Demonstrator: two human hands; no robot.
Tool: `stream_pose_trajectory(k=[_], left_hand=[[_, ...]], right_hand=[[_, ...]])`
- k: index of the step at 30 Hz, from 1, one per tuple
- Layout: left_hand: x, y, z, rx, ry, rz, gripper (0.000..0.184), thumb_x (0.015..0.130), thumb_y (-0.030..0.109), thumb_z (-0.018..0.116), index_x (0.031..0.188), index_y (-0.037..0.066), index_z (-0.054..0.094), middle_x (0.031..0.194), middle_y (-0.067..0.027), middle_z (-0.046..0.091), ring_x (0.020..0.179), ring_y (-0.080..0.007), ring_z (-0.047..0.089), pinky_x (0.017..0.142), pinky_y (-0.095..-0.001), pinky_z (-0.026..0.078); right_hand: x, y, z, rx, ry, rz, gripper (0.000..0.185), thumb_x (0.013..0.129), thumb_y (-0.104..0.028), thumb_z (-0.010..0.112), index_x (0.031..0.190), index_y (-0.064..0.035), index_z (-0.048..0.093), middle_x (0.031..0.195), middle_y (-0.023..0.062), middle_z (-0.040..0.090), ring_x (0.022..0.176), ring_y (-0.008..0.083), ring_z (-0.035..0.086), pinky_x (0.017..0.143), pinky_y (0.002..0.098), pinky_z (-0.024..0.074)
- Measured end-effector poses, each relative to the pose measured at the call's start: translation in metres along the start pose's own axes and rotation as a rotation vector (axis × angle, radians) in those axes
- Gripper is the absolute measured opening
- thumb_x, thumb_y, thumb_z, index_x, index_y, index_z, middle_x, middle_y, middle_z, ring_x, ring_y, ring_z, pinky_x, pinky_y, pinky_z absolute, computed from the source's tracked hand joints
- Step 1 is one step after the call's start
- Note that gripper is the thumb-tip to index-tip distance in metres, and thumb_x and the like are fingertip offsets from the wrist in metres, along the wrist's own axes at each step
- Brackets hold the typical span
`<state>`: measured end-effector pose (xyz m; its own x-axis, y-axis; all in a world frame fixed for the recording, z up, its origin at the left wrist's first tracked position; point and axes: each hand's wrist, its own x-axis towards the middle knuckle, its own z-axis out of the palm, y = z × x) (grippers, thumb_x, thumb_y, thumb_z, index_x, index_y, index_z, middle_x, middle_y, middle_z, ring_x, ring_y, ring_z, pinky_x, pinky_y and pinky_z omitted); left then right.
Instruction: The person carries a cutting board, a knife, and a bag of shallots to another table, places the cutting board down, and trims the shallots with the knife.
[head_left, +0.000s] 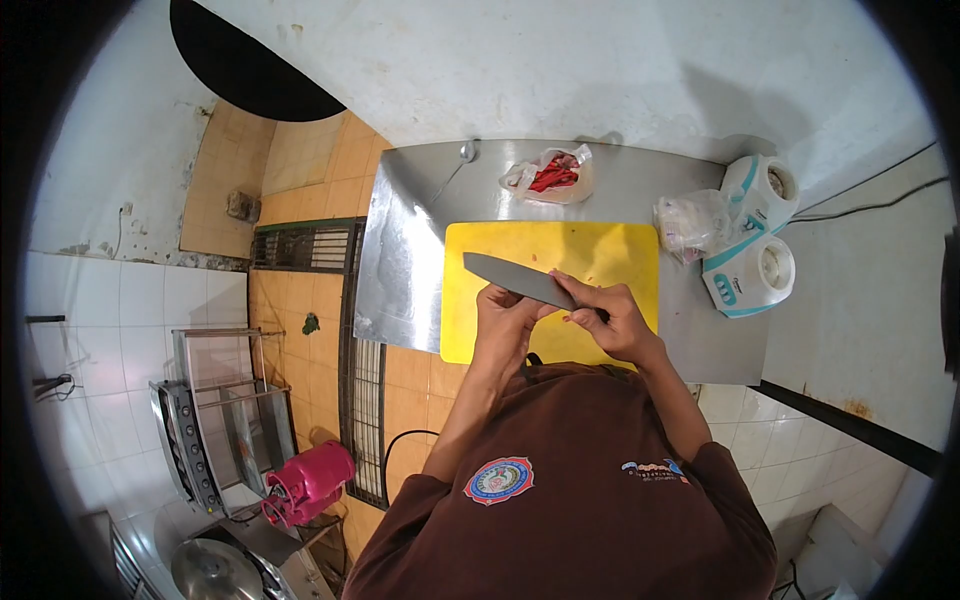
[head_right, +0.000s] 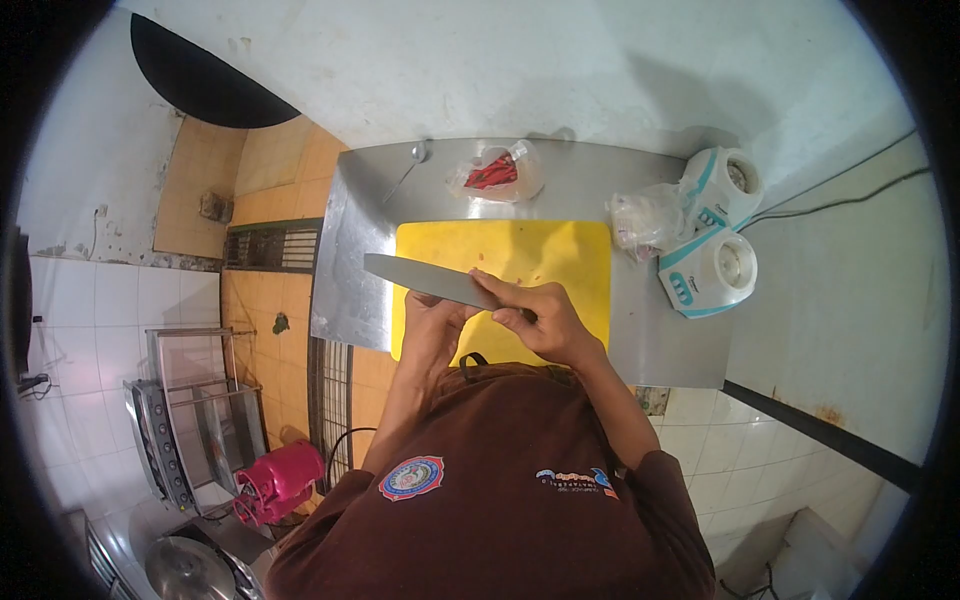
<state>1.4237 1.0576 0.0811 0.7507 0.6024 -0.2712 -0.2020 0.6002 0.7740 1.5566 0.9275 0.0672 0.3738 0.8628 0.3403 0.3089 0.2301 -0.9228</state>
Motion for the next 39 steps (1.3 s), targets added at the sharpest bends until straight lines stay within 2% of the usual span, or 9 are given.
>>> stream_pose_trajectory(k=[3, 6, 11, 18, 22, 27, 33, 36, 39], left_hand=[[-0.001, 0.004, 0.005, 0.031, -0.012, 0.047, 0.018, 0.091, -0.004, 0.062, 0.109, -0.004, 0.064, 0.105, -0.0117, 0.069, 0.096, -0.0241, 0.070, 0.085, -0.0414, 0.061], [0.000, 0.008, 0.009, 0.080, -0.055, 0.068, 0.018, 0.089, -0.008, 0.066, 0.107, -0.003, 0.067, 0.102, -0.0091, 0.068, 0.093, -0.0178, 0.069, 0.084, -0.0337, 0.062], [-0.002, 0.007, 0.008, 0.088, -0.011, 0.039, 0.014, 0.090, -0.003, 0.066, 0.104, -0.002, 0.069, 0.104, -0.0097, 0.069, 0.095, -0.0184, 0.069, 0.084, -0.0362, 0.062], [-0.004, 0.008, 0.009, 0.045, -0.025, 0.063, 0.016, 0.092, -0.001, 0.065, 0.106, -0.003, 0.069, 0.106, -0.0121, 0.070, 0.095, -0.0209, 0.069, 0.088, -0.0393, 0.060], [-0.002, 0.006, 0.006, 0.088, -0.041, 0.020, 0.012, 0.090, -0.006, 0.064, 0.101, -0.006, 0.070, 0.101, -0.0118, 0.070, 0.094, -0.0188, 0.069, 0.088, -0.0355, 0.061], [-0.004, 0.007, 0.008, 0.088, -0.060, 0.049, 0.015, 0.089, -0.008, 0.062, 0.102, -0.006, 0.069, 0.100, -0.0116, 0.070, 0.093, -0.0185, 0.069, 0.088, -0.0348, 0.061], [-0.003, 0.009, 0.010, 0.119, -0.079, 0.048, 0.012, 0.089, -0.008, 0.064, 0.099, -0.006, 0.070, 0.096, -0.0108, 0.070, 0.091, -0.0182, 0.069, 0.086, -0.0340, 0.061], [-0.001, 0.004, 0.003, 0.128, -0.076, 0.023, 0.012, 0.089, -0.007, 0.066, 0.100, -0.005, 0.070, 0.093, -0.0105, 0.070, 0.088, -0.0175, 0.069, 0.084, -0.0340, 0.062], [-0.004, 0.005, 0.007, 0.179, -0.052, 0.039, 0.010, 0.090, -0.002, 0.066, 0.098, -0.004, 0.070, 0.092, -0.0100, 0.069, 0.088, -0.0182, 0.068, 0.086, -0.0371, 0.062]], right_hand=[[-0.004, 0.004, 0.001, 0.060, 0.015, 0.041, 0.048, 0.091, -0.010, 0.065, 0.139, -0.0051, 0.058, 0.092, 0.0216, 0.071, 0.066, 0.0252, 0.066, 0.073, 0.0326, 0.0523], [-0.004, 0.001, -0.004, 0.058, 0.036, 0.033, 0.047, 0.094, -0.011, 0.063, 0.139, -0.0020, 0.056, 0.095, 0.0200, 0.072, 0.067, 0.0205, 0.066, 0.073, 0.0314, 0.0532], [-0.005, -0.002, -0.010, 0.164, 0.049, 0.114, 0.050, 0.098, -0.020, 0.060, 0.143, 0.0009, 0.051, 0.097, 0.0168, 0.073, 0.067, 0.0148, 0.062, 0.073, 0.0301, 0.0542], [-0.007, -0.006, -0.015, 0.101, -0.103, 0.174, 0.060, 0.097, -0.028, 0.062, 0.148, -0.0019, 0.045, 0.086, 0.0139, 0.069, 0.058, 0.0107, 0.046, 0.060, 0.0282, 0.0434], [-0.004, -0.003, -0.004, 0.128, -0.051, 0.110, 0.056, 0.096, -0.026, 0.062, 0.146, -0.0034, 0.049, 0.077, 0.0115, 0.064, 0.055, 0.0133, 0.041, 0.057, 0.0298, 0.0392], [-0.002, -0.008, -0.013, 0.081, -0.087, 0.104, 0.049, 0.095, -0.022, 0.062, 0.140, -0.0020, 0.055, 0.084, 0.0152, 0.069, 0.056, 0.0170, 0.050, 0.062, 0.0301, 0.0445], [-0.003, -0.006, -0.010, 0.087, -0.039, 0.067, 0.049, 0.095, -0.021, 0.062, 0.138, 0.0008, 0.056, 0.076, 0.0140, 0.063, 0.060, 0.0176, 0.057, 0.067, 0.0305, 0.0479], [-0.006, -0.001, -0.008, 0.076, -0.003, 0.058, 0.049, 0.098, -0.024, 0.060, 0.140, 0.0019, 0.054, 0.070, 0.0089, 0.059, 0.057, 0.0131, 0.052, 0.061, 0.0279, 0.0439], [-0.013, 0.013, -0.015, 0.211, 0.103, 0.197, 0.052, 0.101, -0.028, 0.057, 0.142, 0.0023, 0.051, 0.064, 0.0005, 0.050, 0.055, 0.0075, 0.044, 0.056, 0.0243, 0.0370]])
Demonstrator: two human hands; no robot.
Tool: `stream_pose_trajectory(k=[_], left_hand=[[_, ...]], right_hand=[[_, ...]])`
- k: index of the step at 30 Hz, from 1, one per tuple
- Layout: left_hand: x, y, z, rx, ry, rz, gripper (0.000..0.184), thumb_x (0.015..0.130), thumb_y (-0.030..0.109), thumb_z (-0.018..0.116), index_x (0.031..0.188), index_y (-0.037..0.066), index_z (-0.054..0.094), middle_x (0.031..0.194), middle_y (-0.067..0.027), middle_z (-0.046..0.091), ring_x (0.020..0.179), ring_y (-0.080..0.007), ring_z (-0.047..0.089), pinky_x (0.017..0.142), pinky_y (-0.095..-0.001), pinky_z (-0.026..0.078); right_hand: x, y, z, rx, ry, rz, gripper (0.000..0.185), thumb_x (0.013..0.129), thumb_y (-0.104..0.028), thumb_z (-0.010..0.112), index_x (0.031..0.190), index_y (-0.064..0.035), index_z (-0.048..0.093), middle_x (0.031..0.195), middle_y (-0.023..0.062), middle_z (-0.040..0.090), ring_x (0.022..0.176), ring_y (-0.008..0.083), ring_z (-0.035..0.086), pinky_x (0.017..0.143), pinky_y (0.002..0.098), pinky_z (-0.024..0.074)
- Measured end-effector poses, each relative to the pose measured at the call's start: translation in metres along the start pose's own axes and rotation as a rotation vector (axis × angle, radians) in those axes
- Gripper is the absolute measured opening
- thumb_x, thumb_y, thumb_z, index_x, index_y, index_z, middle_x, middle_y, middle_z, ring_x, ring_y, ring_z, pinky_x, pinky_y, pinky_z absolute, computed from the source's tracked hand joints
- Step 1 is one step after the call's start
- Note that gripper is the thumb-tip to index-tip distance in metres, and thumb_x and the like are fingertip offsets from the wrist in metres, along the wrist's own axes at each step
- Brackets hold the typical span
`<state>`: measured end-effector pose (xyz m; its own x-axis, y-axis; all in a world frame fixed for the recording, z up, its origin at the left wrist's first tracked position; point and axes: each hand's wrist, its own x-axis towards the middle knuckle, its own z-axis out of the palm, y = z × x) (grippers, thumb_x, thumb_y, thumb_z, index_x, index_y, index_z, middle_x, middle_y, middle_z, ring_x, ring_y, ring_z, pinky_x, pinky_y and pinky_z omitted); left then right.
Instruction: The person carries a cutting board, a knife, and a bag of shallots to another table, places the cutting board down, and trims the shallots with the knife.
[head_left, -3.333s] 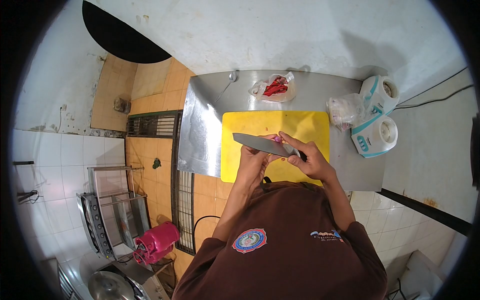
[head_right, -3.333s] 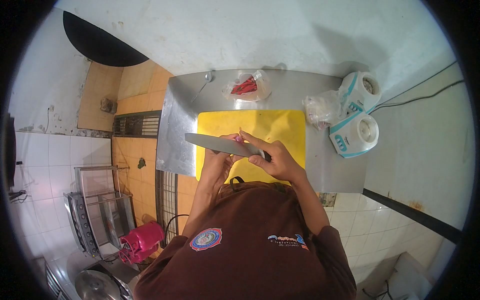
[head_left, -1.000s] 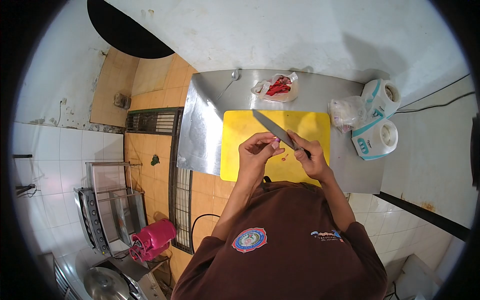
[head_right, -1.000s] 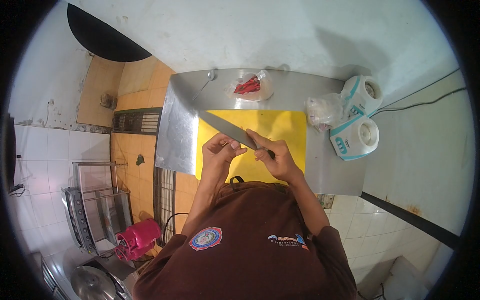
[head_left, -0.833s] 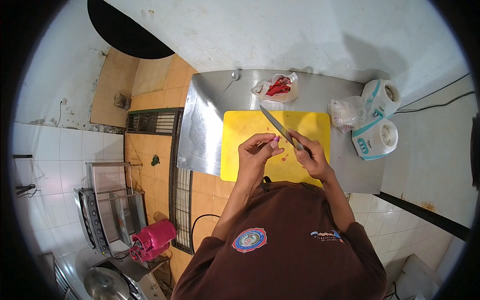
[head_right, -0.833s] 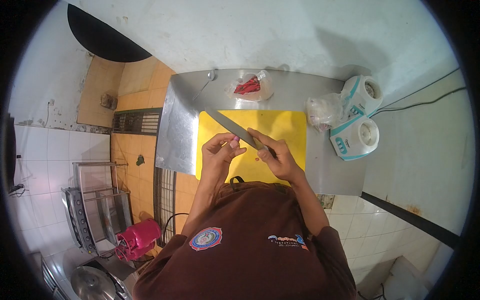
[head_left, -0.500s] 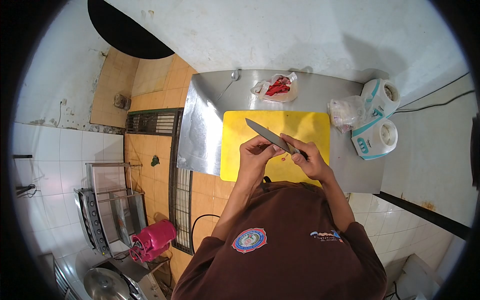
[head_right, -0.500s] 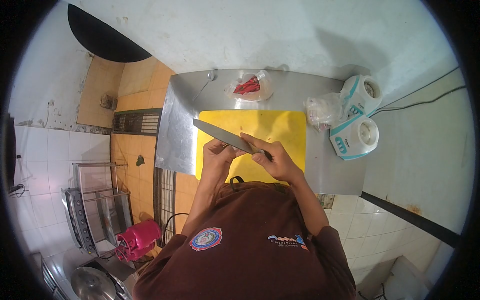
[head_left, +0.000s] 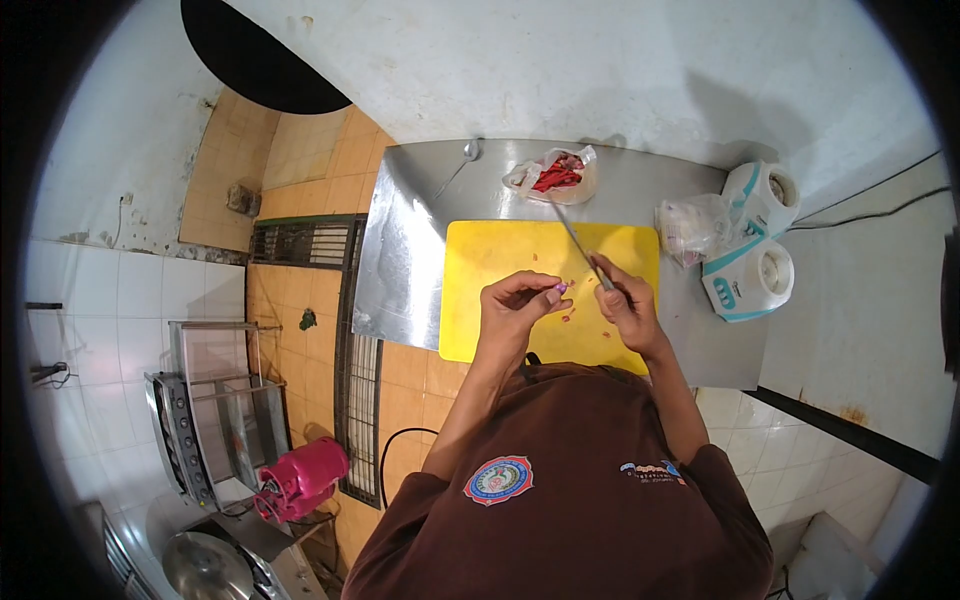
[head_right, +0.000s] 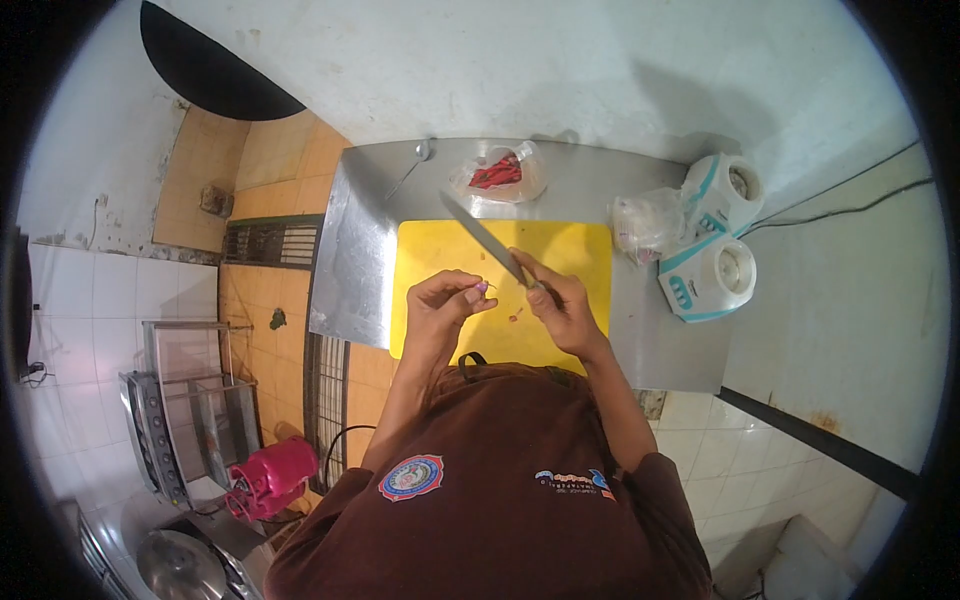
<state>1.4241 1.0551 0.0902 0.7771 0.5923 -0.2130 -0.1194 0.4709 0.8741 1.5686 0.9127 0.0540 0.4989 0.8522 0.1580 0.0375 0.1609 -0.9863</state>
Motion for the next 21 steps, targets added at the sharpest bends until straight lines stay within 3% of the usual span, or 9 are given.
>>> stream_pose_trajectory(k=[1, 5, 11, 13, 17, 21], left_hand=[[0.000, 0.000, 0.000, 0.001, 0.008, 0.006, 0.011, 0.091, 0.000, 0.066, 0.100, -0.004, 0.070, 0.094, -0.0094, 0.068, 0.088, -0.0176, 0.068, 0.086, -0.0375, 0.062], [0.002, 0.001, 0.003, -0.048, -0.007, -0.033, 0.019, 0.093, 0.001, 0.064, 0.111, -0.004, 0.068, 0.100, -0.0091, 0.068, 0.091, -0.0170, 0.068, 0.086, -0.0377, 0.062], [0.001, 0.006, 0.005, -0.044, -0.046, -0.115, 0.025, 0.099, 0.007, 0.056, 0.120, -0.004, 0.064, 0.112, -0.0116, 0.069, 0.100, -0.0194, 0.068, 0.089, -0.0372, 0.061], [0.001, 0.004, 0.001, -0.018, -0.063, -0.117, 0.024, 0.101, 0.008, 0.054, 0.118, -0.004, 0.065, 0.114, -0.0131, 0.068, 0.102, -0.0209, 0.069, 0.089, -0.0373, 0.060], [0.003, -0.001, 0.000, -0.062, -0.088, -0.084, 0.020, 0.101, 0.008, 0.055, 0.110, -0.007, 0.067, 0.101, -0.0117, 0.069, 0.092, -0.0212, 0.070, 0.085, -0.0347, 0.061], [0.003, -0.002, 0.001, -0.054, -0.103, -0.067, 0.017, 0.100, 0.006, 0.059, 0.109, -0.006, 0.067, 0.101, -0.0112, 0.069, 0.090, -0.0210, 0.070, 0.084, -0.0342, 0.061]], right_hand=[[0.001, 0.004, 0.000, 0.037, 0.005, -0.042, 0.055, 0.102, -0.030, 0.056, 0.145, 0.0024, 0.048, 0.063, -0.0043, 0.041, 0.055, 0.0045, 0.037, 0.053, 0.0223, 0.0306], [-0.005, -0.002, 0.000, 0.126, -0.066, 0.068, 0.059, 0.100, -0.032, 0.058, 0.148, 0.0002, 0.045, 0.063, -0.0023, 0.044, 0.056, 0.0066, 0.037, 0.055, 0.0244, 0.0324], [0.002, -0.021, 0.005, -0.160, -0.221, -0.014, 0.065, 0.096, -0.031, 0.061, 0.151, -0.0021, 0.041, 0.068, 0.0067, 0.050, 0.056, 0.0132, 0.038, 0.057, 0.0295, 0.0353], [0.003, -0.025, 0.006, -0.157, -0.202, -0.020, 0.063, 0.096, -0.028, 0.062, 0.150, -0.0023, 0.043, 0.073, 0.0091, 0.058, 0.056, 0.0143, 0.043, 0.059, 0.0297, 0.0388], [0.005, -0.021, 0.007, -0.106, -0.157, -0.092, 0.056, 0.095, -0.023, 0.062, 0.145, -0.0017, 0.049, 0.092, 0.0152, 0.072, 0.060, 0.0161, 0.056, 0.064, 0.0282, 0.0459], [0.005, -0.022, 0.004, -0.178, -0.138, -0.084, 0.051, 0.096, -0.022, 0.062, 0.142, -0.0001, 0.053, 0.108, 0.0186, 0.073, 0.069, 0.0177, 0.066, 0.071, 0.0271, 0.0505]])
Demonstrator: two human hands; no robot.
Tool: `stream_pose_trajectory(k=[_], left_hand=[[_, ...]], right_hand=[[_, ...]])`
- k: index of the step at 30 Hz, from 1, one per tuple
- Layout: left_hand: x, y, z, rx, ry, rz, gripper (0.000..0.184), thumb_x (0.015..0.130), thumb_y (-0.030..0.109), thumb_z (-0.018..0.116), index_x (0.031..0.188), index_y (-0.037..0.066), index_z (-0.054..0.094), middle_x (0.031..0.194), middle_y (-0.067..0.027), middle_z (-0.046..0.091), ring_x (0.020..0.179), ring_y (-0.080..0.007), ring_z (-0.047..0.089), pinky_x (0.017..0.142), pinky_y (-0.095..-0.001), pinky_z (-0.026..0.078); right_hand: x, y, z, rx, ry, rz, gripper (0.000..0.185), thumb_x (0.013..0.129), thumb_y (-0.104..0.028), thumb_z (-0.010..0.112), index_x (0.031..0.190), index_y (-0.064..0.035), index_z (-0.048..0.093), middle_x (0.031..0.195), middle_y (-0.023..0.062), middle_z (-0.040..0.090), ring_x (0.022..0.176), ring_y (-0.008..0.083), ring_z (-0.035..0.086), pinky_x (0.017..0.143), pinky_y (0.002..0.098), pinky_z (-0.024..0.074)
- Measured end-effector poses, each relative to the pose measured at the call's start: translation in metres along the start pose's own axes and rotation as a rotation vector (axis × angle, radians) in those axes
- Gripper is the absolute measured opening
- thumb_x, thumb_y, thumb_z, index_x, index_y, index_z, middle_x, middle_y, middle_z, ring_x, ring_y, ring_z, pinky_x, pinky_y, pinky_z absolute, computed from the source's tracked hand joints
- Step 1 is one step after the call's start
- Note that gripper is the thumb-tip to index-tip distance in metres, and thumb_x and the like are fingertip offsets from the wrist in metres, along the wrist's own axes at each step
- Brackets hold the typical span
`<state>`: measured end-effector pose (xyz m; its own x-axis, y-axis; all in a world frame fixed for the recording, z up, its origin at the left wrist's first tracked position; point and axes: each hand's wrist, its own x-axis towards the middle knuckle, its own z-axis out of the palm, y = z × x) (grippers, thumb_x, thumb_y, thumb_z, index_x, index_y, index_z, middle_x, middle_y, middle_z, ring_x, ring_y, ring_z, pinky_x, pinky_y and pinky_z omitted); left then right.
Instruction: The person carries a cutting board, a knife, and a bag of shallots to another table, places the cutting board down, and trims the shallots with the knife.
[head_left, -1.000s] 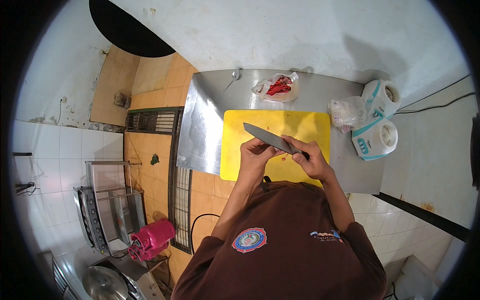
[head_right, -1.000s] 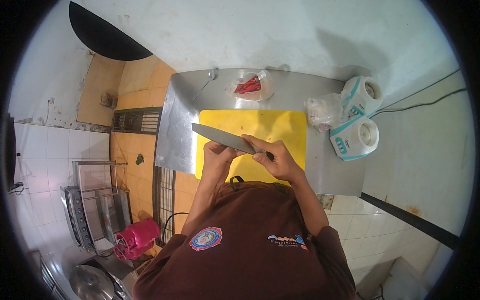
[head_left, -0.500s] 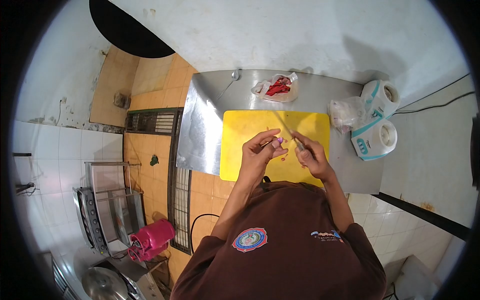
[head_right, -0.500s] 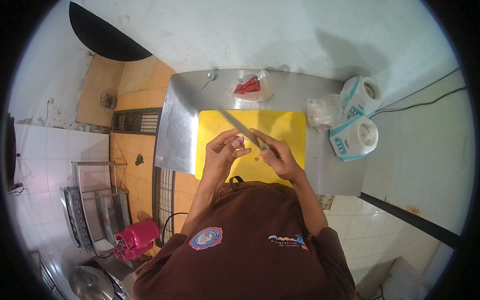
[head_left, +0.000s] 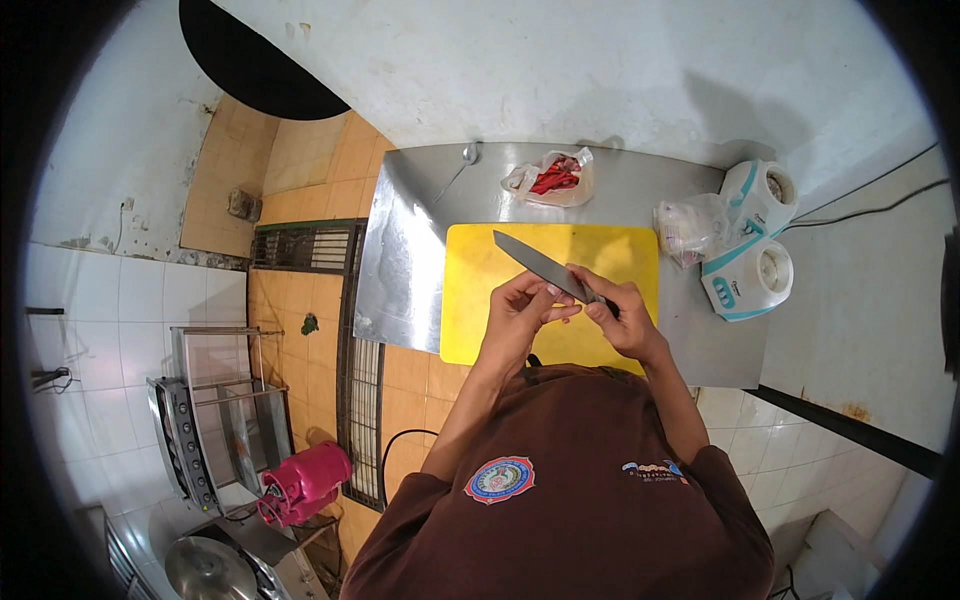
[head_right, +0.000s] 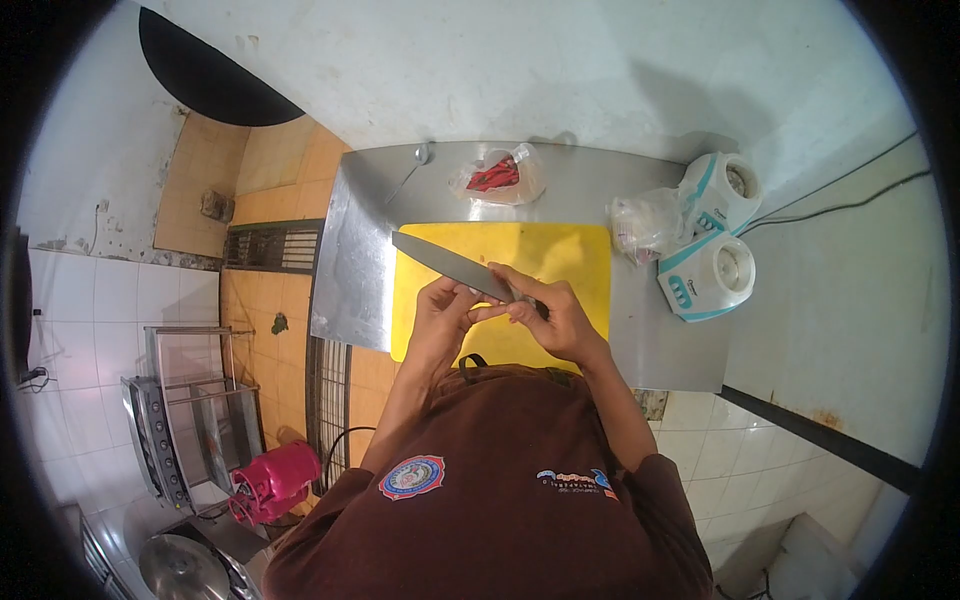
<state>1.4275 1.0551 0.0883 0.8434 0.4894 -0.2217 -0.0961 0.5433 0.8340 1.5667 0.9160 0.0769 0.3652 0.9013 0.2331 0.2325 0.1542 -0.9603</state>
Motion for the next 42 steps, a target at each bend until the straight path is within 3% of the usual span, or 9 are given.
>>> stream_pose_trajectory(k=[5, 9, 12, 16, 21, 29, 33, 39, 42], left_hand=[[0.001, -0.004, -0.003, 0.080, -0.039, 0.019, 0.018, 0.098, 0.005, 0.062, 0.112, -0.005, 0.066, 0.100, -0.0100, 0.069, 0.089, -0.0195, 0.069, 0.084, -0.0337, 0.061], [0.000, 0.004, 0.005, 0.083, 0.001, -0.055, 0.018, 0.098, 0.007, 0.061, 0.113, -0.003, 0.065, 0.100, -0.0097, 0.067, 0.093, -0.0189, 0.067, 0.086, -0.0375, 0.062], [-0.001, 0.011, 0.010, 0.039, 0.043, -0.073, 0.020, 0.099, 0.009, 0.060, 0.116, -0.001, 0.064, 0.102, -0.0094, 0.066, 0.094, -0.0188, 0.067, 0.087, -0.0385, 0.063], [0.002, 0.006, 0.004, -0.006, 0.009, -0.061, 0.024, 0.101, 0.010, 0.058, 0.122, 0.000, 0.061, 0.106, -0.0085, 0.065, 0.096, -0.0180, 0.067, 0.085, -0.0370, 0.062], [0.001, 0.001, 0.003, 0.126, 0.074, -0.026, 0.021, 0.100, 0.009, 0.059, 0.119, -0.001, 0.063, 0.108, -0.0090, 0.067, 0.098, -0.0169, 0.067, 0.083, -0.0329, 0.060], [0.000, -0.007, -0.003, 0.226, 0.104, 0.132, 0.020, 0.100, 0.005, 0.058, 0.116, -0.003, 0.064, 0.112, -0.0129, 0.069, 0.100, -0.0218, 0.069, 0.086, -0.0360, 0.061], [0.002, -0.004, -0.006, 0.254, 0.099, 0.080, 0.021, 0.101, 0.004, 0.056, 0.117, -0.005, 0.064, 0.113, -0.0134, 0.069, 0.102, -0.0225, 0.069, 0.087, -0.0372, 0.061], [-0.005, 0.011, -0.009, 0.273, 0.032, 0.029, 0.022, 0.101, 0.002, 0.054, 0.119, -0.005, 0.064, 0.111, -0.0126, 0.069, 0.102, -0.0220, 0.068, 0.088, -0.0371, 0.062], [-0.008, 0.019, -0.016, 0.351, 0.009, 0.006, 0.023, 0.100, 0.000, 0.054, 0.121, -0.005, 0.063, 0.109, -0.0113, 0.069, 0.103, -0.0206, 0.068, 0.087, -0.0348, 0.062]], right_hand=[[0.001, 0.009, 0.006, 0.030, 0.045, -0.050, 0.050, 0.098, -0.024, 0.060, 0.140, 0.0031, 0.052, 0.108, 0.0189, 0.073, 0.073, 0.0178, 0.069, 0.073, 0.0268, 0.0519], [-0.006, 0.015, 0.001, 0.068, 0.155, 0.005, 0.054, 0.100, -0.030, 0.057, 0.142, 0.0030, 0.050, 0.107, 0.0156, 0.074, 0.061, 0.0103, 0.057, 0.062, 0.0245, 0.0460], [-0.010, 0.015, -0.001, 0.251, 0.122, 0.104, 0.057, 0.102, -0.033, 0.054, 0.147, 0.0009, 0.046, 0.072, 0.0025, 0.063, 0.054, 0.0054, 0.037, 0.054, 0.0240, 0.0324], [-0.006, 0.008, 0.006, 0.219, 0.059, 0.104, 0.064, 0.099, -0.037, 0.059, 0.149, -0.0005, 0.043, 0.063, 0.0035, 0.051, 0.053, 0.0088, 0.038, 0.053, 0.0270, 0.0335], [0.001, -0.001, 0.007, -0.059, -0.043, 0.101, 0.074, 0.093, -0.044, 0.065, 0.152, -0.0065, 0.041, 0.064, 0.0131, 0.050, 0.053, 0.0164, 0.043, 0.055, 0.0307, 0.0391], [0.001, 0.004, 0.014, -0.086, -0.013, 0.068, 0.068, 0.095, -0.037, 0.063, 0.152, -0.0071, 0.041, 0.066, 0.0154, 0.050, 0.054, 0.0215, 0.045, 0.058, 0.0315, 0.0427], [0.002, 0.001, 0.017, -0.063, -0.013, 0.097, 0.063, 0.097, -0.032, 0.061, 0.152, -0.0061, 0.041, 0.070, 0.0156, 0.052, 0.057, 0.0221, 0.045, 0.060, 0.0322, 0.0436], [-0.001, -0.012, 0.016, -0.068, -0.097, 0.269, 0.059, 0.101, -0.034, 0.053, 0.152, -0.0060, 0.041, 0.090, 0.0217, 0.068, 0.068, 0.0252, 0.064, 0.072, 0.0342, 0.0486], [-0.001, -0.012, 0.026, -0.064, -0.060, 0.187, 0.059, 0.102, -0.036, 0.051, 0.152, -0.0062, 0.040, 0.108, 0.0221, 0.070, 0.073, 0.0253, 0.066, 0.075, 0.0339, 0.0495]])
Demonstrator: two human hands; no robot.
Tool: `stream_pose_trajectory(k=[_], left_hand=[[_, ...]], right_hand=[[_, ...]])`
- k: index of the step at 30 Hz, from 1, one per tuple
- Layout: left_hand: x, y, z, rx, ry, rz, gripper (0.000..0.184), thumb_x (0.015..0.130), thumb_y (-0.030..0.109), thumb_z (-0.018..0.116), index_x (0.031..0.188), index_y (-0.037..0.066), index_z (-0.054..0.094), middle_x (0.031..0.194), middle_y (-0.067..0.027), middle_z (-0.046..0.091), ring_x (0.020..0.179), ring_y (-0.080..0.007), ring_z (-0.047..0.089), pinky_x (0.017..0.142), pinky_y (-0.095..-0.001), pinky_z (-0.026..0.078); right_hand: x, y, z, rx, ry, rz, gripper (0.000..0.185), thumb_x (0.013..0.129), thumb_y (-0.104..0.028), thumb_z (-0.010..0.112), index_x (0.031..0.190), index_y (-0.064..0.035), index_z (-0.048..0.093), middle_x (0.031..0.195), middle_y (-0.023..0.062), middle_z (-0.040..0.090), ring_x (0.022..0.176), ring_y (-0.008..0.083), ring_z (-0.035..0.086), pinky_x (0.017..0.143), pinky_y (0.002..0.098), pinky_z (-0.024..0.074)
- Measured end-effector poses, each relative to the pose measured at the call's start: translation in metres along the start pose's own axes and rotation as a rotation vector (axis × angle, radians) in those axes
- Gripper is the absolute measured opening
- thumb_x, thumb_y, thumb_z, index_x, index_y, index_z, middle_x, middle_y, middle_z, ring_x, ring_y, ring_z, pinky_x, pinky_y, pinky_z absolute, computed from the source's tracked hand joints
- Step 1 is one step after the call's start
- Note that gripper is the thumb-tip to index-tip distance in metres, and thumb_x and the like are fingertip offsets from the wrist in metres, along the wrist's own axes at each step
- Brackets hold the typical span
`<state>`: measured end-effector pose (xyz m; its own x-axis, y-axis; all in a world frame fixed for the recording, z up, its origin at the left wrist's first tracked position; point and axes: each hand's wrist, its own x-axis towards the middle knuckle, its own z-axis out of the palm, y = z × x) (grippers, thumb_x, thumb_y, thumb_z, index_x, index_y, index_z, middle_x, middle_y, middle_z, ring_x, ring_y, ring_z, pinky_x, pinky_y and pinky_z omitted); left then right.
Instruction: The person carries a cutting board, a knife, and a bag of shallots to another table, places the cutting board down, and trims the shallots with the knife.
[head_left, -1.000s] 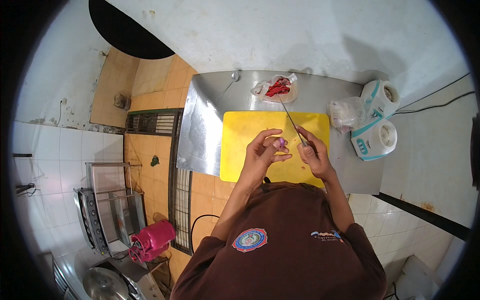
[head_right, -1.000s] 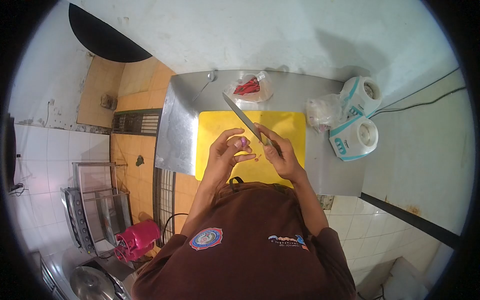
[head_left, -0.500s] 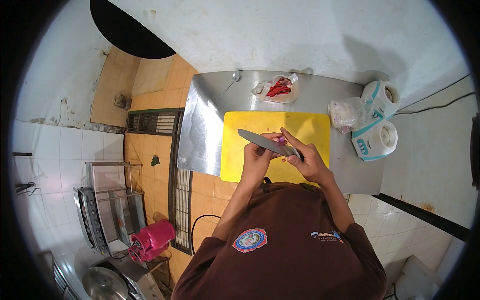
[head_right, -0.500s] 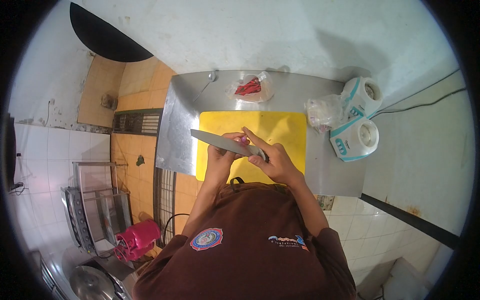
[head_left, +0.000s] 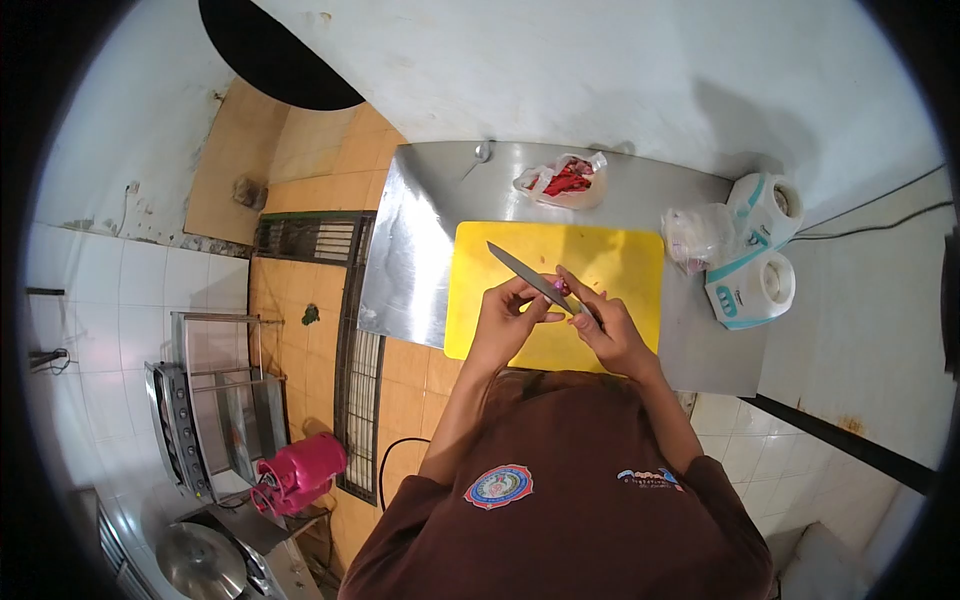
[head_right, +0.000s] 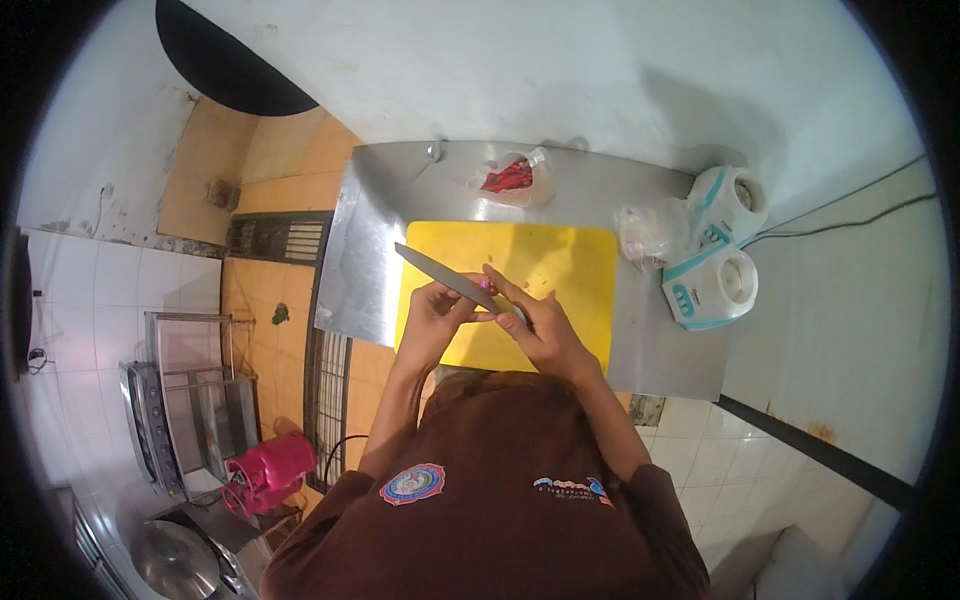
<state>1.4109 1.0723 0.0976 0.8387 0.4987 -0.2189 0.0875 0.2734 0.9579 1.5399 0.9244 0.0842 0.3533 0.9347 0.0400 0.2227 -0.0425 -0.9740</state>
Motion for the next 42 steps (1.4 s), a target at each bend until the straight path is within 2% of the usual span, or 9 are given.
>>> stream_pose_trajectory(k=[6, 8, 12, 15, 21, 27, 30, 33, 42], left_hand=[[-0.009, -0.005, -0.012, -0.012, 0.060, 0.043, 0.031, 0.100, -0.001, 0.056, 0.130, -0.002, 0.059, 0.106, -0.0083, 0.069, 0.101, -0.0164, 0.067, 0.084, -0.0304, 0.062], [-0.011, 0.002, -0.012, -0.084, 0.100, 0.003, 0.032, 0.101, 0.002, 0.055, 0.133, -0.001, 0.057, 0.106, -0.0079, 0.068, 0.099, -0.0161, 0.066, 0.085, -0.0316, 0.062], [-0.011, 0.000, -0.034, -0.187, 0.055, -0.061, 0.031, 0.102, 0.010, 0.056, 0.132, -0.001, 0.057, 0.111, -0.0115, 0.067, 0.098, -0.0199, 0.067, 0.083, -0.0382, 0.064], [-0.013, 0.011, -0.044, -0.271, 0.086, -0.099, 0.030, 0.102, 0.013, 0.058, 0.128, -0.001, 0.057, 0.109, -0.0110, 0.067, 0.096, -0.0203, 0.067, 0.083, -0.0377, 0.064], [-0.010, 0.020, -0.072, -0.399, 0.098, -0.183, 0.028, 0.100, 0.015, 0.062, 0.124, 0.001, 0.056, 0.106, -0.0085, 0.066, 0.094, -0.0174, 0.068, 0.078, -0.0291, 0.061], [-0.010, 0.018, -0.091, -0.346, 0.039, -0.072, 0.026, 0.099, 0.011, 0.062, 0.124, 0.004, 0.058, 0.110, -0.0067, 0.067, 0.095, -0.0147, 0.068, 0.076, -0.0259, 0.058], [-0.013, 0.013, -0.101, -0.302, 0.010, -0.004, 0.028, 0.097, -0.001, 0.059, 0.125, 0.001, 0.057, 0.110, -0.0072, 0.068, 0.099, -0.0151, 0.068, 0.085, -0.0313, 0.060], [-0.016, 0.016, -0.109, -0.166, 0.048, 0.072, 0.029, 0.096, 0.002, 0.063, 0.125, 0.000, 0.059, 0.107, -0.0079, 0.070, 0.097, -0.0147, 0.067, 0.082, -0.0274, 0.055], [-0.008, 0.017, -0.119, -0.142, 0.105, 0.182, 0.025, 0.093, -0.008, 0.059, 0.117, -0.005, 0.063, 0.111, -0.0115, 0.069, 0.104, -0.0191, 0.068, 0.089, -0.0328, 0.060]], right_hand=[[0.011, 0.003, 0.021, 0.014, 0.041, -0.036, 0.056, 0.103, -0.028, 0.051, 0.153, -0.0053, 0.038, 0.124, 0.0171, 0.069, 0.073, 0.0197, 0.062, 0.077, 0.0339, 0.0503], [0.014, -0.004, 0.026, 0.129, 0.036, 0.023, 0.056, 0.103, -0.026, 0.051, 0.153, -0.0044, 0.038, 0.109, 0.0141, 0.071, 0.069, 0.0156, 0.056, 0.071, 0.0308, 0.0477], [0.022, -0.001, 0.041, 0.520, 0.035, 0.095, 0.057, 0.102, -0.023, 0.052, 0.153, -0.0029, 0.036, 0.077, 0.0044, 0.058, 0.062, 0.0100, 0.042, 0.060, 0.0257, 0.0385], [0.030, -0.011, 0.050, 0.433, 0.060, 0.087, 0.067, 0.099, -0.034, 0.059, 0.154, -0.0040, 0.036, 0.069, 0.0001, 0.041, 0.059, 0.0104, 0.037, 0.056, 0.0267, 0.0330], [0.045, -0.018, 0.068, 0.002, 0.085, -0.056, 0.090, 0.086, -0.060, 0.067, 0.152, -0.0049, 0.041, 0.063, 0.0062, 0.046, 0.057, 0.0152, 0.043, 0.057, 0.0311, 0.0377], [0.056, -0.033, 0.078, -0.121, 0.103, -0.020, 0.082, 0.089, -0.057, 0.065, 0.148, -0.0041, 0.046, 0.062, 0.0108, 0.050, 0.055, 0.0170, 0.048, 0.058, 0.0319, 0.0410], [0.058, -0.027, 0.082, -0.171, 0.094, 0.009, 0.090, 0.089, -0.071, 0.054, 0.151, -0.0066, 0.043, 0.061, 0.0061, 0.047, 0.056, 0.0150, 0.042, 0.060, 0.0302, 0.0362], [0.064, -0.022, 0.077, -0.294, 0.001, -0.064, 0.071, 0.090, -0.047, 0.068, 0.147, -0.0100, 0.050, 0.063, 0.0150, 0.054, 0.054, 0.0229, 0.053, 0.058, 0.0331, 0.0440], [0.082, -0.025, 0.085, -0.207, -0.017, -0.164, 0.058, 0.093, -0.033, 0.066, 0.144, -0.0101, 0.053, 0.078, 0.0194, 0.066, 0.058, 0.0224, 0.058, 0.062, 0.0326, 0.0479]])
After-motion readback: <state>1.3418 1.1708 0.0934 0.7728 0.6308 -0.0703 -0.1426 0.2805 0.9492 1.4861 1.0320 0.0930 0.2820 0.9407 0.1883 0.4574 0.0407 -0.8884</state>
